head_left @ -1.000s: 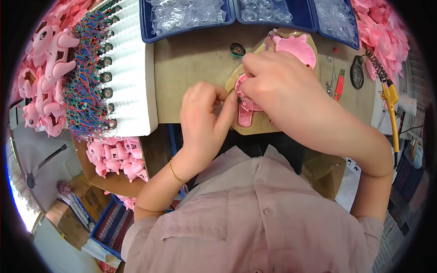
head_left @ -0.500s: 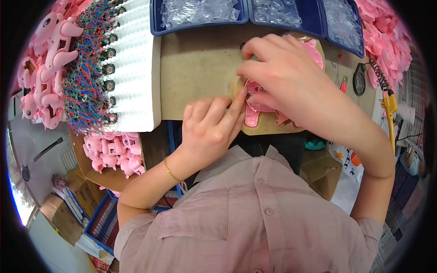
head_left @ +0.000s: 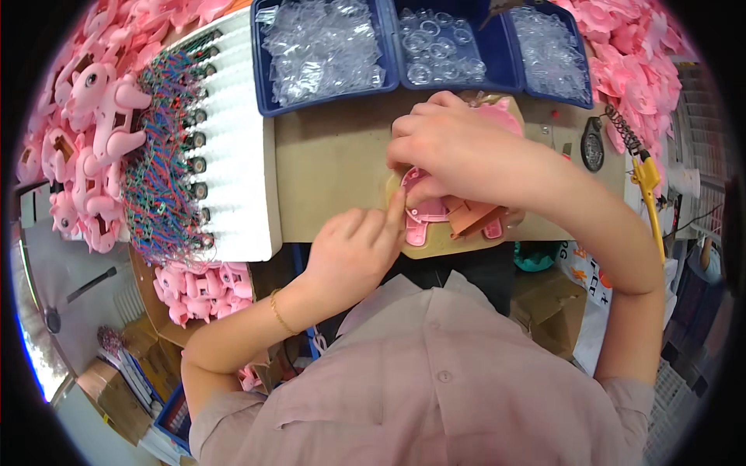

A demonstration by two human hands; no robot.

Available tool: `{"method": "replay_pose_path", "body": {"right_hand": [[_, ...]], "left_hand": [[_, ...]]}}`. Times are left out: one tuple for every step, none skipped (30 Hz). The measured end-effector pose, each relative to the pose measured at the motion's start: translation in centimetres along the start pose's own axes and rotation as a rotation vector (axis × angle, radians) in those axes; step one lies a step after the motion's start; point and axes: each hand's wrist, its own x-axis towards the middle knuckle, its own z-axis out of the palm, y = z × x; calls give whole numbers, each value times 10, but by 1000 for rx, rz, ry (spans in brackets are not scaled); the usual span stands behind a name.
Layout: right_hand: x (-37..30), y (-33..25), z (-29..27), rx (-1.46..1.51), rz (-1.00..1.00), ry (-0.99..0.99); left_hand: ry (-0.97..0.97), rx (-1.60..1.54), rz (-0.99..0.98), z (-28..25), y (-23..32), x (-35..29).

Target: Assembling pink plastic toy unicorns by soldering electronic components and fitting plastic parts together.

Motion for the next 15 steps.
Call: {"method": "replay_pose_path", "body": {"right_hand": [[-6,0,-1,53,-29,128],[-16,3,-6,49,-22,126],[-29,6,-15,217,82,275],[-39,7,-21,390,168,425],[-53,8,-23,384,166,427],[-68,8,-26,407,268,445],[-80,8,-31,420,371,474],[-87,8,-33,402,371,486],[-92,9,-33,463,418,438],[-96,9,-30,526,464,396],[-95,10,-26,445,397,427],[-93,13,-23,432,395,446],[-90,16,-19,465,368,394],[-89,16,-17,499,332,337],[-87,18,-16,600,363,240]], "left_hand": [[22,-93,-58,-4,0,0],[27,-99,-53,-7,0,2],[-20,-89,-53,-10,1,4],[-73,-66,-66,-16,3,4],[-66,-63,-65,-23,6,6],[-167,-46,-102,-30,10,9],[-258,-24,-131,-37,11,18],[-242,-18,-121,-42,4,30],[-202,-142,-120,-48,-8,46],[-167,-264,-113,-51,-16,58],[-24,-393,-195,-49,-16,70],[-14,-382,-178,-43,-11,82],[38,-270,-231,-31,-4,94],[91,-155,-293,-23,3,100],[45,-235,-322,-7,5,100]]}}
